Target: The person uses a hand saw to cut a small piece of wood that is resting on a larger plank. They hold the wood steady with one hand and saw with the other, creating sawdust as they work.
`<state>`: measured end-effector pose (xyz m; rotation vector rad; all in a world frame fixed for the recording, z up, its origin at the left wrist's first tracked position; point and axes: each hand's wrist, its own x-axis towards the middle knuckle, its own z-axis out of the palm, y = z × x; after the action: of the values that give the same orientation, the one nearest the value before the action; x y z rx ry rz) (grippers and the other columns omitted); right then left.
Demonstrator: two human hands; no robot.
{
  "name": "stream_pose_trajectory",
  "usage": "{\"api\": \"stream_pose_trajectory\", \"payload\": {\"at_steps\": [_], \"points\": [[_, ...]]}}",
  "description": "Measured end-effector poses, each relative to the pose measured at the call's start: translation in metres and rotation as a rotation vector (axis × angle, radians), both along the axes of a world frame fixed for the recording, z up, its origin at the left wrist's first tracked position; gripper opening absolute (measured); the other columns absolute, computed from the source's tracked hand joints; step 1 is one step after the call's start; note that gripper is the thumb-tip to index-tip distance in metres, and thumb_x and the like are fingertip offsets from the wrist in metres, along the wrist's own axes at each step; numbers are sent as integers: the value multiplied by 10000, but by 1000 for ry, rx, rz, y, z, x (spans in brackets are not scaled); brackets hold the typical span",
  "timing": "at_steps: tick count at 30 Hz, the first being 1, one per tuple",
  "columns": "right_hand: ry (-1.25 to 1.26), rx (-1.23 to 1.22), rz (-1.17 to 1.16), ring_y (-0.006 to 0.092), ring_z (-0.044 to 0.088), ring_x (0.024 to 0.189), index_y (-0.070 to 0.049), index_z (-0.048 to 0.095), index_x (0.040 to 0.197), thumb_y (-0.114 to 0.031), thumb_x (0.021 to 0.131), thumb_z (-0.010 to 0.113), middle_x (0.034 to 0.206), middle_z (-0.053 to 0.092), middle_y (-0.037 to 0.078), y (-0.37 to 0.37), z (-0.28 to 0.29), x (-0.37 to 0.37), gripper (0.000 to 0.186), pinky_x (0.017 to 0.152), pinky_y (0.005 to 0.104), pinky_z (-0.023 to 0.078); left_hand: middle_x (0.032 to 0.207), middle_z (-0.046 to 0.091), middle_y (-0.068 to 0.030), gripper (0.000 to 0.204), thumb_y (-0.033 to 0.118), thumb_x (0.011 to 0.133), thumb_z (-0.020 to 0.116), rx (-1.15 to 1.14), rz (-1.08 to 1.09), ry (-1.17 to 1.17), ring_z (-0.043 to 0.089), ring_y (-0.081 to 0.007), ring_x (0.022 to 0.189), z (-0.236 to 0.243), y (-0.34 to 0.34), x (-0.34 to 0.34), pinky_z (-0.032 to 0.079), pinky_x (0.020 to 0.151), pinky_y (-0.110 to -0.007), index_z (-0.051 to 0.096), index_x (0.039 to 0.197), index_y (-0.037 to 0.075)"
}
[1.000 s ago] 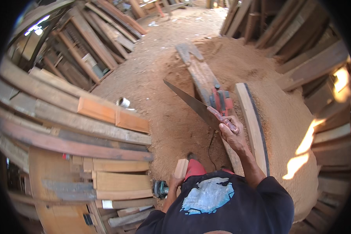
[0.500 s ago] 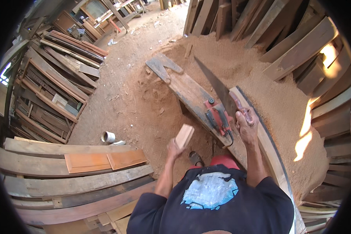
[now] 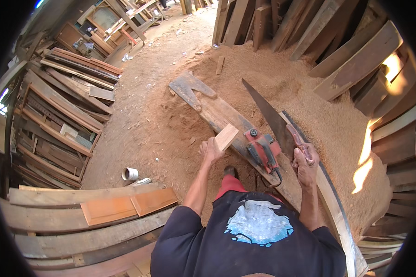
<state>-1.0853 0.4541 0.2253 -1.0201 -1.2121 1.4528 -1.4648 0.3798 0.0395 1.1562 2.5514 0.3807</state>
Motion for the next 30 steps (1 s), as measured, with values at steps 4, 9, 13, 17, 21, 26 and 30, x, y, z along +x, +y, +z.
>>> {"api": "stream_pose_trajectory", "payload": {"at_steps": [4, 9, 13, 17, 21, 26, 30], "points": [[-70, -37, -86, 29, 466, 537, -14, 612, 1137, -223, 999, 695, 681, 521, -47, 8, -1, -21, 264, 497, 208, 394, 1335, 503, -214, 878, 338, 647, 841, 79, -199, 10, 429, -414, 1290, -19, 63, -41, 352, 1072, -569, 500, 1446, 208], [-135, -23, -225, 31, 460, 548, -5, 606, 1163, -217, 1006, 690, 686, 511, -48, 22, 4, -68, 277, 508, 210, 399, 1356, 498, -247, 864, 294, 655, 812, -30, -341, 20, 411, -433, 1319, -30, 150, -90, 306, 1104, -568, 504, 1457, 205], [-151, -91, -332, 31, 455, 553, -12, 590, 1158, -206, 1008, 686, 692, 511, -46, 20, 15, -98, 263, 523, 213, 407, 1409, 485, -252, 802, 257, 683, 789, -143, -432, 132, 418, -454, 1332, -42, 199, -121, 275, 1126, -587, 524, 1437, 186], [-125, -100, -347, 33, 455, 551, -16, 577, 1137, -197, 1011, 679, 690, 512, -40, 16, 12, -125, 243, 528, 216, 413, 1555, 328, -311, 856, 230, 753, 760, -100, -428, 223, 257, -522, 1469, -72, 207, -181, 135, 1212, -631, 417, 1533, 152], [-148, -148, -418, 41, 465, 551, -3, 584, 1148, -202, 1009, 675, 707, 526, -25, 10, 14, -132, 259, 518, 221, 409, 1631, 182, -325, 861, 299, 832, 745, -64, -497, 125, 164, -555, 1503, -33, 191, -127, 59, 1225, -661, 350, 1571, 103], [-114, -142, -353, 53, 492, 574, 28, 599, 1194, -225, 1000, 688, 750, 558, 5, 9, 23, -144, 331, 516, 222, 406, 1441, 484, -349, 818, 514, 891, 675, -404, -666, -320, 412, -498, 1405, -36, 102, -118, 369, 1142, -564, 408, 1482, 17], [-57, -34, -311, 38, 469, 552, -9, 593, 1150, -225, 1009, 680, 704, 535, -22, -5, 27, -138, 273, 501, 213, 390, 1297, 597, -386, 736, 579, 990, 534, -754, -692, -562, 586, -525, 1228, -72, -30, -96, 468, 1040, -561, 454, 1346, -61]]}}
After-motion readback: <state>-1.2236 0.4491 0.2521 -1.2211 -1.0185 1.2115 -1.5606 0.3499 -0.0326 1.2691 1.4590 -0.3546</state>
